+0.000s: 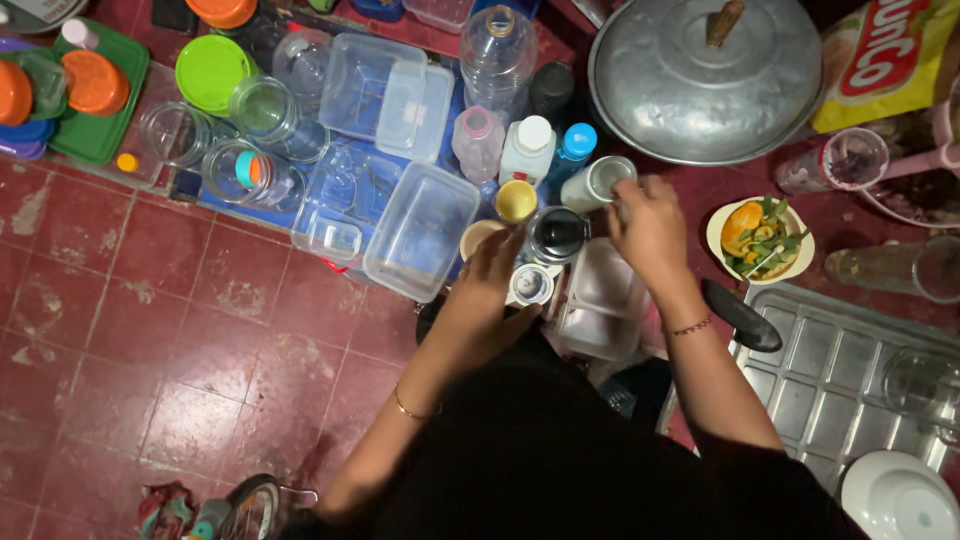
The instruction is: The person opens and closes a series of household containers on a kitchen table, including a blue-lidded box, a white bottle, a glass jar with an orange lid, a black-lidded bottle, a green-lidded plastic canister, and a small yellow-lidded jar, twisting lids on and off and setting each container back on the table.
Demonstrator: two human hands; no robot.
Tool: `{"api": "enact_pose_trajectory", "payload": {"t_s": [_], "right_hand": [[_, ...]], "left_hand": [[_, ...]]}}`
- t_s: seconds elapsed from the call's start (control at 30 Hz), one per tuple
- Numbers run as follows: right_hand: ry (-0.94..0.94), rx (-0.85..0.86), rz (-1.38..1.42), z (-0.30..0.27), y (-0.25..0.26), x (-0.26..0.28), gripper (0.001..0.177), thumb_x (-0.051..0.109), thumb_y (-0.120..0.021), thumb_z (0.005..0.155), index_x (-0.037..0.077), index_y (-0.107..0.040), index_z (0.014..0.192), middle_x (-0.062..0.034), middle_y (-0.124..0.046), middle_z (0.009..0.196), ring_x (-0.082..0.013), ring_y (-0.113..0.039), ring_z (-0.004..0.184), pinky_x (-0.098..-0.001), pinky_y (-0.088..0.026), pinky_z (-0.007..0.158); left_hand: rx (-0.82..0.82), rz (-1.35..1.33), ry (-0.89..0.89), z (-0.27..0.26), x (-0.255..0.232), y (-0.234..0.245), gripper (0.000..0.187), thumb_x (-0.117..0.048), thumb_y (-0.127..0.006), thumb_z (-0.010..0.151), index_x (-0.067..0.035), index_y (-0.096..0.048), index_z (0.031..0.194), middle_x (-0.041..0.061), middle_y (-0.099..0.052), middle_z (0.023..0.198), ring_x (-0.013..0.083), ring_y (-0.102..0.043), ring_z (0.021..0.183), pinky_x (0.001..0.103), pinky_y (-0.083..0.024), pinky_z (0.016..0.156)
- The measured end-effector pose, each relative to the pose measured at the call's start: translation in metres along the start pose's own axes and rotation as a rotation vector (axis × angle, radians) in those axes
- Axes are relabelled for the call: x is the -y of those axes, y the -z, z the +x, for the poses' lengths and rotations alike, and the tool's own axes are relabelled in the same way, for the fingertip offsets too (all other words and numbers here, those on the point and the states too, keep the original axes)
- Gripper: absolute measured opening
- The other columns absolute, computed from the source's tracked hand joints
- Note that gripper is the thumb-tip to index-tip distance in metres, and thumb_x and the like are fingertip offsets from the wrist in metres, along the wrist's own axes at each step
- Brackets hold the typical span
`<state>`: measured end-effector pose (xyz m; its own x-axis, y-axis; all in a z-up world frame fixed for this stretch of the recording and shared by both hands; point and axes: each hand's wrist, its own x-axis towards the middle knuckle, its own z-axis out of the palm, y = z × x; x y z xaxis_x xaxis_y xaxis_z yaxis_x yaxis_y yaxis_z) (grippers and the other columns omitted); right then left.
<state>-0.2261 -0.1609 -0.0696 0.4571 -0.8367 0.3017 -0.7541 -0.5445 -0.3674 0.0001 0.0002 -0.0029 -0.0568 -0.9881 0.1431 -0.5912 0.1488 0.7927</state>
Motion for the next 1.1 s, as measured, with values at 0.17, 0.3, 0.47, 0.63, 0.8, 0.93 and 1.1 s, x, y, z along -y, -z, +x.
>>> {"api": "enact_pose_trajectory", "payload": {"t_s": [0.17, 0.3, 0.47, 0.63, 0.8, 0.93, 1.1], "right_hand": [[0.053, 0.025, 0.028, 0.006, -0.027, -0.014, 0.023, 0.010, -0.079, 0.083, 0.010, -0.069, 0.104, -0.0161, -0.064, 0.105, -0.0393, -0.062, 0.098, -0.0484, -0.053, 0.079], [0.055, 0.084, 0.026, 0.010, -0.046, -0.025, 0.023, 0.012, -0.081, 0.082, 0.012, -0.070, 0.102, -0.0139, -0.064, 0.103, -0.0388, -0.062, 0.097, -0.0482, -0.053, 0.077], [0.103, 0.144, 0.013, 0.017, -0.061, -0.038, 0.025, 0.011, -0.081, 0.081, 0.012, -0.071, 0.104, -0.0138, -0.065, 0.103, -0.0393, -0.062, 0.095, -0.0479, -0.054, 0.078], [0.157, 0.205, 0.040, 0.025, -0.070, -0.051, 0.028, 0.012, -0.084, 0.076, 0.013, -0.074, 0.102, -0.0145, -0.068, 0.103, -0.0397, -0.063, 0.094, -0.0478, -0.054, 0.082], [0.180, 0.274, 0.019, 0.031, -0.076, -0.056, 0.029, 0.015, -0.086, 0.075, 0.013, -0.075, 0.102, -0.0138, -0.070, 0.109, -0.0381, -0.064, 0.097, -0.0463, -0.055, 0.086], [0.130, 0.357, -0.052, 0.033, -0.079, -0.055, 0.027, 0.023, -0.086, 0.076, 0.016, -0.075, 0.099, -0.0118, -0.070, 0.116, -0.0371, -0.065, 0.105, -0.0472, -0.054, 0.086], [0.079, 0.419, -0.087, 0.033, -0.081, -0.054, 0.030, 0.024, -0.084, 0.077, 0.019, -0.075, 0.105, -0.0097, -0.068, 0.123, -0.0355, -0.065, 0.109, -0.0456, -0.054, 0.090]], "left_hand": [[-0.016, 0.044, 0.114, -0.008, 0.006, -0.004, 0.091, -0.024, -0.083, 0.080, -0.002, -0.033, 0.153, 0.030, -0.041, 0.149, 0.0508, -0.048, 0.132, 0.052, -0.046, 0.105], [-0.053, 0.091, 0.089, -0.012, 0.011, -0.008, 0.090, -0.027, -0.083, 0.082, -0.001, -0.035, 0.152, 0.030, -0.041, 0.149, 0.0521, -0.047, 0.132, 0.054, -0.046, 0.105], [-0.038, 0.097, 0.105, -0.015, 0.013, -0.010, 0.086, -0.026, -0.081, 0.082, -0.001, -0.038, 0.152, 0.030, -0.042, 0.150, 0.0526, -0.049, 0.132, 0.053, -0.047, 0.104], [-0.016, 0.078, 0.163, -0.018, 0.014, -0.009, 0.087, -0.027, -0.081, 0.082, -0.001, -0.037, 0.152, 0.031, -0.041, 0.149, 0.0524, -0.050, 0.129, 0.052, -0.047, 0.103], [-0.046, 0.124, 0.147, -0.020, 0.016, -0.009, 0.087, -0.028, -0.082, 0.081, -0.002, -0.037, 0.151, 0.031, -0.042, 0.149, 0.0530, -0.049, 0.129, 0.053, -0.046, 0.103], [-0.028, 0.138, 0.189, -0.020, 0.015, -0.009, 0.087, -0.028, -0.083, 0.081, -0.003, -0.037, 0.150, 0.030, -0.042, 0.148, 0.0525, -0.049, 0.129, 0.054, -0.046, 0.103], [-0.018, 0.153, 0.200, -0.019, 0.015, -0.008, 0.089, -0.027, -0.083, 0.078, -0.004, -0.037, 0.150, 0.030, -0.042, 0.148, 0.0523, -0.049, 0.129, 0.053, -0.046, 0.103]]}}
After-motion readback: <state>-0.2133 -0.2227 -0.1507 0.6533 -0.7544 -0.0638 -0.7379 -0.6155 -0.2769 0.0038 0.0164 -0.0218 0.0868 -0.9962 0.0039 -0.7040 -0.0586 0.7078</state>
